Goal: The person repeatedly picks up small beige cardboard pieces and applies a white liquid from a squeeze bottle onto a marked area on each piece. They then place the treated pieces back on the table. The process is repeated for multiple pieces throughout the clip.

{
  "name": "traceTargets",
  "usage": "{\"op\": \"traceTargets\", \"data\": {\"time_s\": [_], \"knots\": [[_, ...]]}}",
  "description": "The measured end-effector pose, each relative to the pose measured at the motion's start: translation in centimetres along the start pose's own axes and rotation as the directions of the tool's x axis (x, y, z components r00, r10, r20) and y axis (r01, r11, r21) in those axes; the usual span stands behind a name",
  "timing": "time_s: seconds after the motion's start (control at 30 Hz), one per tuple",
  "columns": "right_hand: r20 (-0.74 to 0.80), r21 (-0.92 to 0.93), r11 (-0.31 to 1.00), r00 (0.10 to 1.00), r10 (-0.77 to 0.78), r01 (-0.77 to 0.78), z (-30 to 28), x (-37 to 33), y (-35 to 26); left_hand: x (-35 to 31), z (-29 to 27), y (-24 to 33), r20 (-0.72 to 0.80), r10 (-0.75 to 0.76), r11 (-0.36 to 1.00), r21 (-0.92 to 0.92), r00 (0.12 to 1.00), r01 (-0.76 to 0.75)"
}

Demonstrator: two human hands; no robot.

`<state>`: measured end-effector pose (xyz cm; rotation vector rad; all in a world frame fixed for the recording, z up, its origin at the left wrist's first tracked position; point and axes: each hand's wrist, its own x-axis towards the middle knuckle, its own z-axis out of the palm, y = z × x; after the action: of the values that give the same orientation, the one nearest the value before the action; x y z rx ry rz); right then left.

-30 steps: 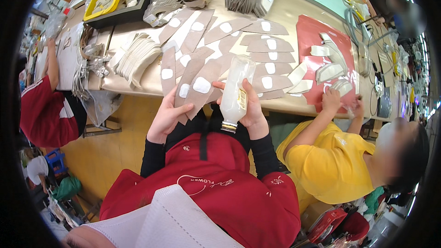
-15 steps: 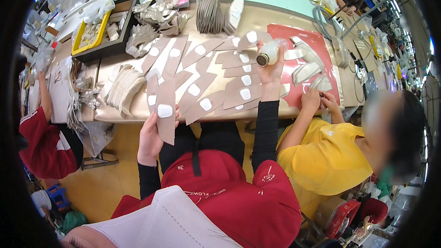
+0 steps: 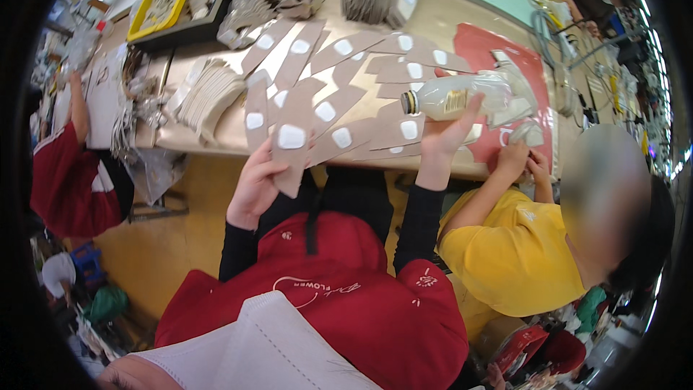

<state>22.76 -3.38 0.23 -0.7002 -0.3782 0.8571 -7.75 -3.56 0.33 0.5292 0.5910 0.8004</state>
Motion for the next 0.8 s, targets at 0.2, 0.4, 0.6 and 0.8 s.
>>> {"op": "traceTargets", "data": {"time_s": [0.2, 0.4, 0.6, 0.8], "knots": [[-0.01, -0.29, 0.953, 0.996, -0.093, 0.086, 3.3, -7.5, 5.0, 1.2, 2.1, -1.8, 0.006, -0.031, 0.988, 0.151, 1.0, 0.029], [0.433, -0.428, 0.852, 0.896, -0.099, 0.301, 2.7, -9.5, 6.1, 1.0, 2.6, -2.2, -0.014, -0.031, 0.978, 0.204, 0.999, 0.034], [0.575, -0.56, 0.698, 0.816, -0.061, 0.447, 2.4, -8.8, 4.8, 0.9, 2.2, -2.2, -0.014, -0.052, 0.971, 0.234, 0.999, 0.054], [0.47, -0.414, 0.817, 0.863, -0.186, 0.402, 2.0, -8.7, 4.9, 0.9, 2.5, -2.7, 0.036, -0.044, 0.963, 0.267, 0.998, 0.032]]}}
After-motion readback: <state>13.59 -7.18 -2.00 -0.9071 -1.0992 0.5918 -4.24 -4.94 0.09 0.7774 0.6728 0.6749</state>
